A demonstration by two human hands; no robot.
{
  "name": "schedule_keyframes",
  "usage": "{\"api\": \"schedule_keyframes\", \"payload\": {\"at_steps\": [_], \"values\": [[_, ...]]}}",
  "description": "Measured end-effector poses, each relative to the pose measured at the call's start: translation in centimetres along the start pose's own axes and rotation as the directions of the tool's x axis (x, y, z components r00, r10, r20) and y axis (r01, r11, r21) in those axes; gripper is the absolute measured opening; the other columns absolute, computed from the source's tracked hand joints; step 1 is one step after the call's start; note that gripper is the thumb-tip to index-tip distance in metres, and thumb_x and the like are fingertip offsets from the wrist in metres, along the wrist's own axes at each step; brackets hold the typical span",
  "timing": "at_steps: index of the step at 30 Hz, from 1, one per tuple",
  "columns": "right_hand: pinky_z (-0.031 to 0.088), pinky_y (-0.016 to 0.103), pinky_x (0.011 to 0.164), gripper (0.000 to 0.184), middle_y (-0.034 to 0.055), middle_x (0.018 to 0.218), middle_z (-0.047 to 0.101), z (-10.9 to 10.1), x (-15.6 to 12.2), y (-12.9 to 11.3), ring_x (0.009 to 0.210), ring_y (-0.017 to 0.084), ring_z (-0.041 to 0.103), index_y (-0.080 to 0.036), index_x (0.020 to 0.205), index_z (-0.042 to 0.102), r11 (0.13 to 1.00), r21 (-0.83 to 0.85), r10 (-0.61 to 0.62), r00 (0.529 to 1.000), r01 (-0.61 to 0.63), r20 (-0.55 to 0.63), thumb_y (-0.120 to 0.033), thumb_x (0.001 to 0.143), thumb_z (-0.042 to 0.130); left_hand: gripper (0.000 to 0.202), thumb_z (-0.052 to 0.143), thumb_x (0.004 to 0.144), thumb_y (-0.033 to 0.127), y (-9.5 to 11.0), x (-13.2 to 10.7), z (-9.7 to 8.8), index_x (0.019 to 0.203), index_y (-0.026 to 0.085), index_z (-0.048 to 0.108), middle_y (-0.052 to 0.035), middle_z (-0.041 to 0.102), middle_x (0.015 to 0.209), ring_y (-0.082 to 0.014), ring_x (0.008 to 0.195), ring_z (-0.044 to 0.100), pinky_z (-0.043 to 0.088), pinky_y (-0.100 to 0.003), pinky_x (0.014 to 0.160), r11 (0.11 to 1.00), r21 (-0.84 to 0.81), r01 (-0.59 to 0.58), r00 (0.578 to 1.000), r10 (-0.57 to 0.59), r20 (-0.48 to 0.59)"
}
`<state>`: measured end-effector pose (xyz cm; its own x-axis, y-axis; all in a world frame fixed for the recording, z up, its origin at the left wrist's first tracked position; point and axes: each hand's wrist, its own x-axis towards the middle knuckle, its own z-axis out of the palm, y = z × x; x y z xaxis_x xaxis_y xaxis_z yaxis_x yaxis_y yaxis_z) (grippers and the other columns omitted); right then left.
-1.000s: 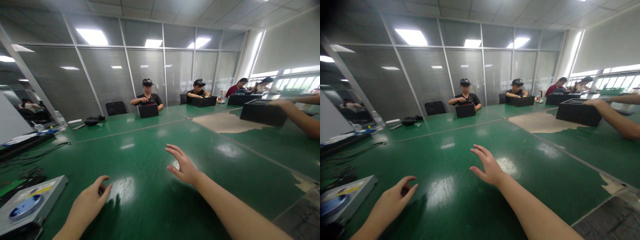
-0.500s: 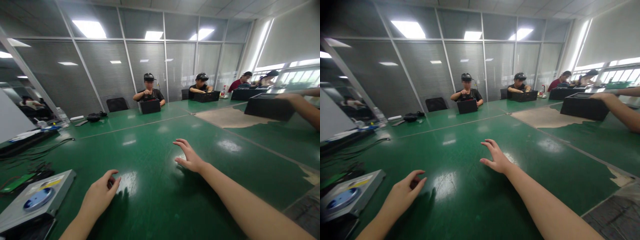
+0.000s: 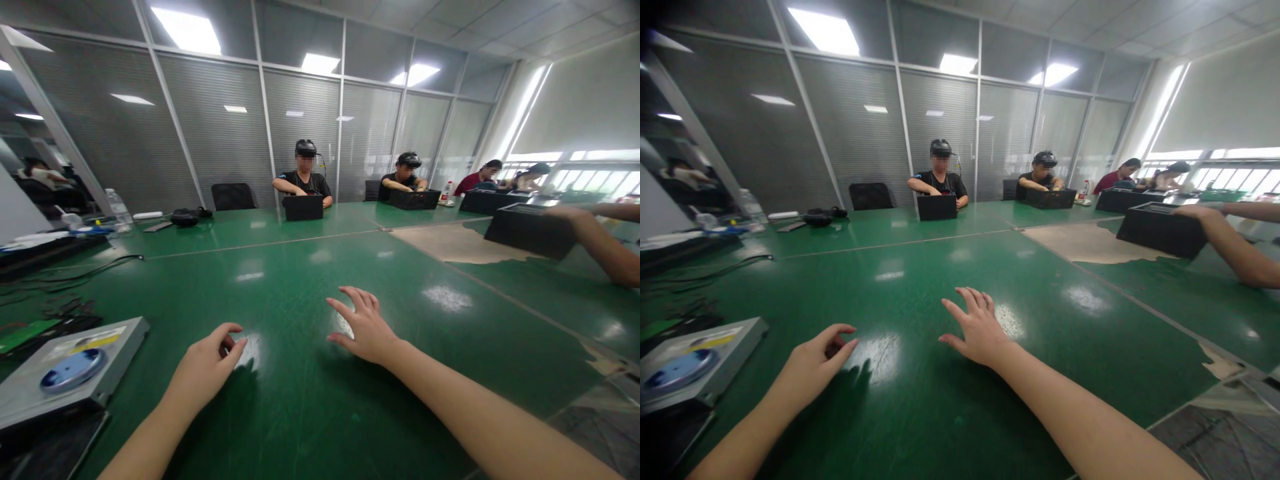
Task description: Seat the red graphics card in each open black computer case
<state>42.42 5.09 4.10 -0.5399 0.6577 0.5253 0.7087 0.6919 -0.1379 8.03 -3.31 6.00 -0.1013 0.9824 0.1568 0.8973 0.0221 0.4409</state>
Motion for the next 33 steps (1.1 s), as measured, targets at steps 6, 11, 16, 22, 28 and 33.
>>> {"api": "schedule_keyframes", "payload": {"at_steps": [6, 11, 16, 22, 28, 33], "values": [[0.031, 0.060, 0.107, 0.065, 0.0131, 0.147, 0.041, 0.0, -0.4, -1.9, 0.137, 0.037, 0.030, -0.029, 0.145, 0.045, 0.978, 0.061, -0.198, 0.980, 0.198, -0.013, -0.059, 0.087, 0.055, 0.043, 0.046, 0.086, 0.054, -1.3, 0.3, -0.1, 0.110, 0.021, 0.059, -0.0033, 0.069, 0.085, -0.0201, 0.075, 0.065, 0.046, -0.031, 0.070, 0.998, -0.025, 0.059, 0.996, -0.060, -0.064], [0.028, 0.064, 0.109, 0.063, 0.0104, 0.144, 0.048, 0.1, -0.5, -2.1, 0.137, 0.038, 0.031, -0.031, 0.144, 0.046, 0.953, 0.087, -0.292, 0.956, 0.291, -0.001, -0.056, 0.088, 0.056, 0.041, 0.046, 0.086, 0.051, -1.4, 0.2, 0.0, 0.109, 0.021, 0.059, -0.0025, 0.068, 0.083, -0.0192, 0.073, 0.064, 0.046, -0.031, 0.070, 0.997, -0.046, 0.057, 0.993, -0.061, -0.100], [0.035, 0.058, 0.107, 0.061, 0.0094, 0.142, 0.050, -0.4, -0.5, -2.2, 0.135, 0.035, 0.035, -0.030, 0.144, 0.046, 0.929, 0.107, -0.356, 0.934, 0.355, -0.004, -0.054, 0.088, 0.057, 0.040, 0.047, 0.086, 0.051, -1.1, 0.2, 0.2, 0.108, 0.022, 0.060, -0.0019, 0.068, 0.082, -0.0197, 0.074, 0.064, 0.045, -0.030, 0.070, 0.997, -0.057, 0.050, 0.994, -0.055, -0.093], [0.036, 0.055, 0.107, 0.060, 0.0111, 0.143, 0.048, -0.3, -0.5, -2.1, 0.133, 0.034, 0.037, -0.027, 0.144, 0.045, 0.924, 0.121, -0.367, 0.930, 0.364, 0.001, -0.052, 0.090, 0.055, 0.040, 0.046, 0.087, 0.052, -1.3, 0.2, 0.2, 0.109, 0.022, 0.060, -0.0013, 0.069, 0.082, -0.0191, 0.072, 0.065, 0.045, -0.030, 0.069, 0.997, -0.064, 0.049, 0.998, -0.052, -0.044], [0.039, 0.053, 0.106, 0.065, 0.0169, 0.142, 0.044, -0.3, -0.2, -1.2, 0.131, 0.031, 0.041, -0.023, 0.149, 0.034, 0.955, 0.180, -0.241, 0.971, 0.237, -0.001, -0.045, 0.091, 0.054, 0.047, 0.048, 0.084, 0.055, -1.2, 0.5, 0.0, 0.113, 0.020, 0.058, -0.0035, 0.069, 0.089, -0.0196, 0.073, 0.066, 0.048, -0.031, 0.070, 0.994, -0.085, 0.065, 0.996, -0.071, -0.060], [0.037, 0.050, 0.107, 0.062, 0.0164, 0.138, 0.046, -1.6, 0.4, -0.4, 0.128, 0.030, 0.042, -0.021, 0.144, 0.040, 0.984, 0.143, -0.093, 0.991, 0.106, -0.093, -0.043, 0.089, 0.057, 0.052, 0.051, 0.081, 0.059, -2.5, 1.2, 0.5, 0.116, 0.020, 0.057, -0.0042, 0.070, 0.094, -0.0192, 0.072, 0.066, 0.050, -0.031, 0.070, 0.992, -0.100, 0.077, 0.995, -0.083, -0.054]]}}
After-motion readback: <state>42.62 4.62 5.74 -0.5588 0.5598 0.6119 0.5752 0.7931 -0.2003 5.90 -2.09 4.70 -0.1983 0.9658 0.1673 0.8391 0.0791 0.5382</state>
